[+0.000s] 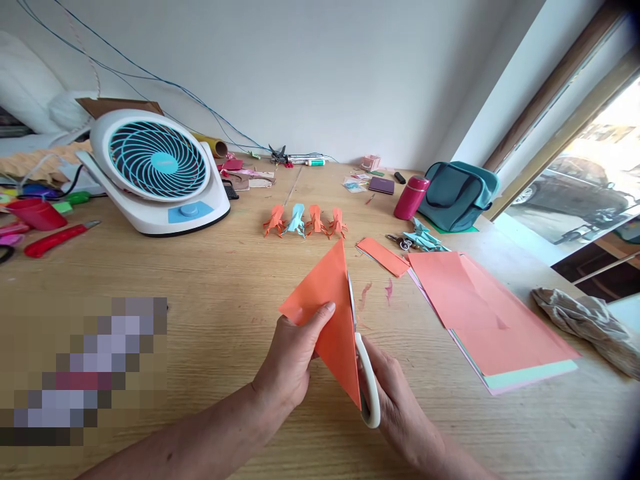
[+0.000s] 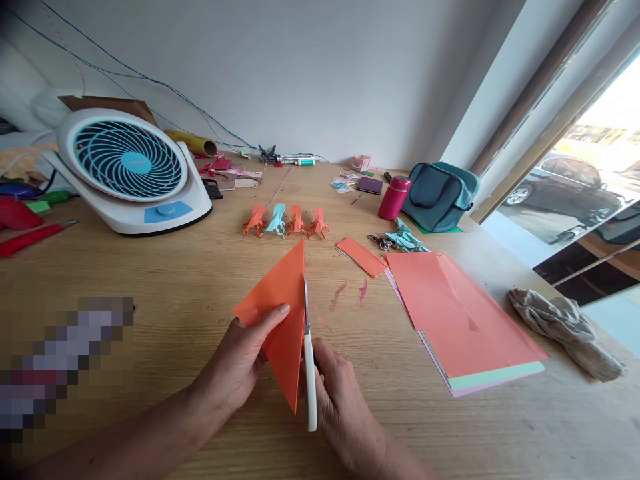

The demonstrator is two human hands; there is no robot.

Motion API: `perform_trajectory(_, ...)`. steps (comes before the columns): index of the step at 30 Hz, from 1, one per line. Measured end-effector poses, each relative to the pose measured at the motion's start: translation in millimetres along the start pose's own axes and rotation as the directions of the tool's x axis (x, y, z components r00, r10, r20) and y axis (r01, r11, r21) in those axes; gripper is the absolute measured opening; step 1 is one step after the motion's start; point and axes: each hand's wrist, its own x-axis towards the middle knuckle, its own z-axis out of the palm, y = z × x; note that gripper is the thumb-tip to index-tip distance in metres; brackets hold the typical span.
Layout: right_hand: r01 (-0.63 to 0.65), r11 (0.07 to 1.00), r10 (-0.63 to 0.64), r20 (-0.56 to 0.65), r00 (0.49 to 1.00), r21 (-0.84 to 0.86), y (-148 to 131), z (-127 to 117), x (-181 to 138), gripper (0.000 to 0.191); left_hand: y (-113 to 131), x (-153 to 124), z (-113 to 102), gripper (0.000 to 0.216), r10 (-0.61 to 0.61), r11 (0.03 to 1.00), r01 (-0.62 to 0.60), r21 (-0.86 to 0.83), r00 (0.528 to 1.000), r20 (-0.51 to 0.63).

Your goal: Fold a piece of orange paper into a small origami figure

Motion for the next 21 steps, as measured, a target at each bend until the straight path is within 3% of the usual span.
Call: perform_trajectory(21, -0.025, 0.999, 0.025, -0.005, 1.000, 0.020, -1.0, 0.8, 1.6, 0.025, -1.0, 0.1, -1.0, 0.037, -0.026, 1.000, 0.026, -0.015, 1.000, 0.001)
